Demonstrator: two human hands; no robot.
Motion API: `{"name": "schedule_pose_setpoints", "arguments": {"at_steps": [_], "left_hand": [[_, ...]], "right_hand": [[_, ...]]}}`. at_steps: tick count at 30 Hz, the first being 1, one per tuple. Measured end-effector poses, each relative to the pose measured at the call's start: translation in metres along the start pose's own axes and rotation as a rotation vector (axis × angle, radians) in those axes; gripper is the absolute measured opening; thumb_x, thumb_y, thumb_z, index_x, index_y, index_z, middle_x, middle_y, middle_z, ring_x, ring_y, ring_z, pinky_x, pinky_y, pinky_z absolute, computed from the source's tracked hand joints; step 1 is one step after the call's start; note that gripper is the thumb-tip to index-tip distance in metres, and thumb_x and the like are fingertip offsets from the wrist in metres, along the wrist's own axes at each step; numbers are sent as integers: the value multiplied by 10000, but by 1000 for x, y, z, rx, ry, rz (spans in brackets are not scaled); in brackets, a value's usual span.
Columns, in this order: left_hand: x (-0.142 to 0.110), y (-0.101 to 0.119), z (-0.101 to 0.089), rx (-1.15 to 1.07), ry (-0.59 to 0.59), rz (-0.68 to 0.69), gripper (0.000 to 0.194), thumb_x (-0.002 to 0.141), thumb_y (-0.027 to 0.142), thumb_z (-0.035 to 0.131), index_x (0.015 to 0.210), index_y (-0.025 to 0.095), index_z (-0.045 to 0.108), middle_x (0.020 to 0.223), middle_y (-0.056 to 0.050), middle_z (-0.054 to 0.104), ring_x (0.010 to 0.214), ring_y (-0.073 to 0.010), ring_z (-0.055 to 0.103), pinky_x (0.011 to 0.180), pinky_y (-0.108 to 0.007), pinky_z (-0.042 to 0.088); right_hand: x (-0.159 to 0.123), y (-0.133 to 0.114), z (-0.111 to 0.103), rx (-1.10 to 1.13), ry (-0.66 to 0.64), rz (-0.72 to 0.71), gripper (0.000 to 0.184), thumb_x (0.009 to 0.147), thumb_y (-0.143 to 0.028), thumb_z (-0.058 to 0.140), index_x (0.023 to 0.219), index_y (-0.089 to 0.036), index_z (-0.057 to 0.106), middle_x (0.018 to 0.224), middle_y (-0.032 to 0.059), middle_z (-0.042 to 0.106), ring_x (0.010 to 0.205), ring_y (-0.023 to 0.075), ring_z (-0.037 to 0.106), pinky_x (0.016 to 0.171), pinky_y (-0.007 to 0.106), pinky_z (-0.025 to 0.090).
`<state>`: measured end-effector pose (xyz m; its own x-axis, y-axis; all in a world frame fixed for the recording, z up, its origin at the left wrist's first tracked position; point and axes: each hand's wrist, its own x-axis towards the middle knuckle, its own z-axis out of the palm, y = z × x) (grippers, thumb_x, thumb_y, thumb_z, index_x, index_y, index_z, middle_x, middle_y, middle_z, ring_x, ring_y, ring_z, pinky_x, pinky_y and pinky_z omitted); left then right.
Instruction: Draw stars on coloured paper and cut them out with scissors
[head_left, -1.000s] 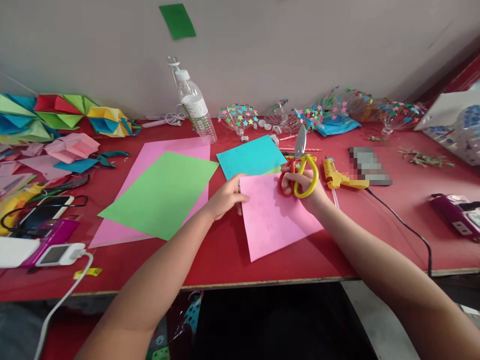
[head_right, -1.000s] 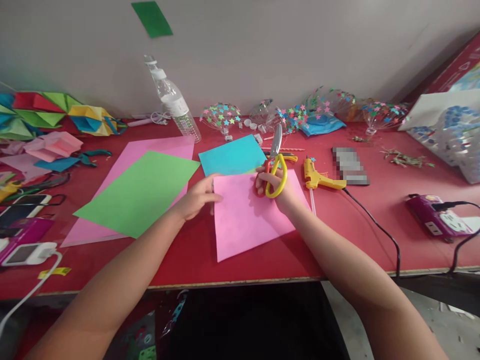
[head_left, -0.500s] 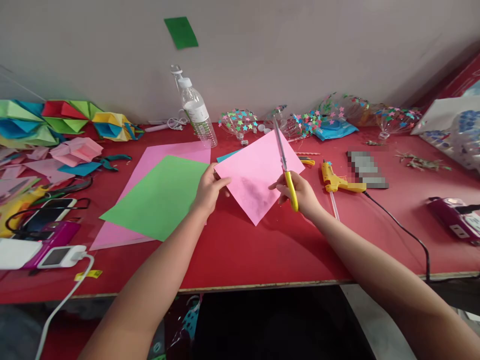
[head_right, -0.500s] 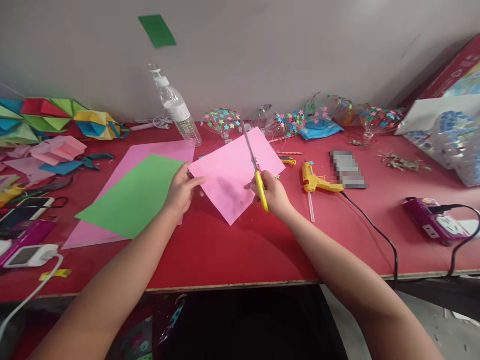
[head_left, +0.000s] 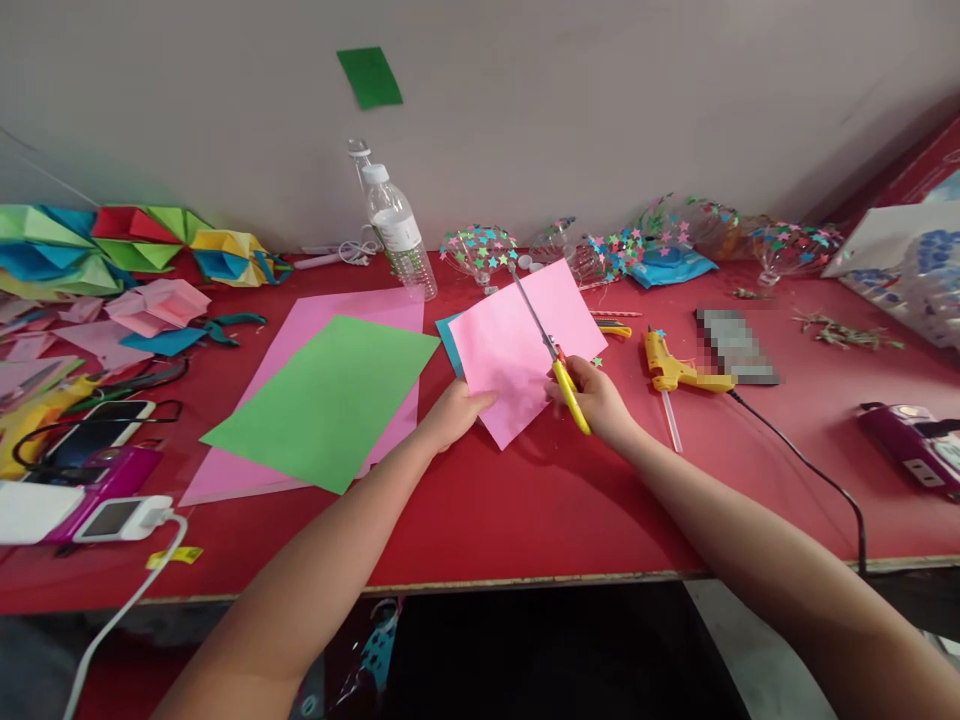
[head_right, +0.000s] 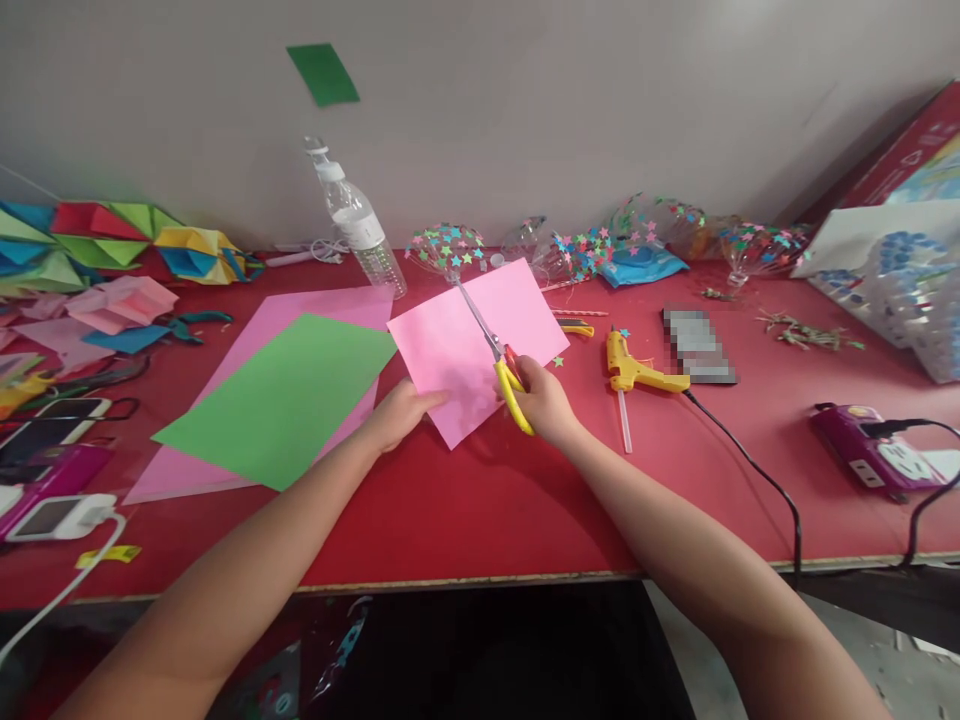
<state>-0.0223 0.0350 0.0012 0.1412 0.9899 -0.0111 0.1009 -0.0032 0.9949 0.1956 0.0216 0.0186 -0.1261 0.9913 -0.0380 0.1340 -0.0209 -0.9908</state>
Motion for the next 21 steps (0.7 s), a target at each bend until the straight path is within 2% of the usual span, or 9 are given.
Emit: {"name": "schedule_pose_setpoints", "arguments": {"at_steps": [3, 6, 9, 13, 17, 21], "left_hand": [[6, 2, -12, 10, 165, 149, 334, 705, 399, 808, 966, 207, 729, 1097, -73, 745, 1206, -330, 613, 1133, -493, 398], [12, 2, -21, -28, 308, 270, 369, 786, 449, 749, 1062, 211, 690, 1195, -68, 698, 1332, -282, 518, 1202, -436, 307], [16, 2, -24, -108, 396, 307, 418, 802, 492, 727, 1109, 220, 647, 1199, -81, 681, 1293, -279, 553, 1128, -441, 418], [19, 4, -27, -224, 485, 292, 452, 780, 499, 736, 1110, 221, 604, 1185, -103, 675, 1193, -293, 618, 925, -417, 566], [19, 12, -30, -310, 511, 270, 445, 725, 468, 775, 1042, 209, 599, 1124, -112, 686, 1109, -308, 658, 814, -409, 599], [17, 19, -31, -349, 489, 266, 418, 676, 441, 812, 952, 198, 614, 1051, -107, 696, 1069, -315, 673, 803, -407, 602]], "right_hand": [[-3, -7, -5, -156, 71, -107, 429, 693, -503, 714, 718, -241, 376, 652, -71, 338, 583, 109, 342, 542, 260, 294], [-8, -17, -10, -274, -8, -97, 459, 686, -538, 712, 743, -241, 366, 681, -73, 318, 602, 109, 303, 551, 257, 280], [-10, -23, -14, -424, -83, -81, 476, 679, -560, 724, 739, -236, 380, 667, -73, 356, 602, 111, 317, 555, 254, 270], [-9, -23, -22, -540, -167, -62, 456, 798, -634, 594, 688, -225, 427, 611, -48, 401, 570, 123, 354, 539, 263, 249], [-11, -24, -23, -666, -257, -69, 466, 810, -657, 591, 700, -221, 471, 636, -17, 508, 583, 142, 430, 550, 268, 281], [-14, -26, -19, -661, -318, -93, 476, 850, -682, 521, 724, -228, 454, 659, -19, 495, 592, 144, 428, 564, 275, 305]]}}
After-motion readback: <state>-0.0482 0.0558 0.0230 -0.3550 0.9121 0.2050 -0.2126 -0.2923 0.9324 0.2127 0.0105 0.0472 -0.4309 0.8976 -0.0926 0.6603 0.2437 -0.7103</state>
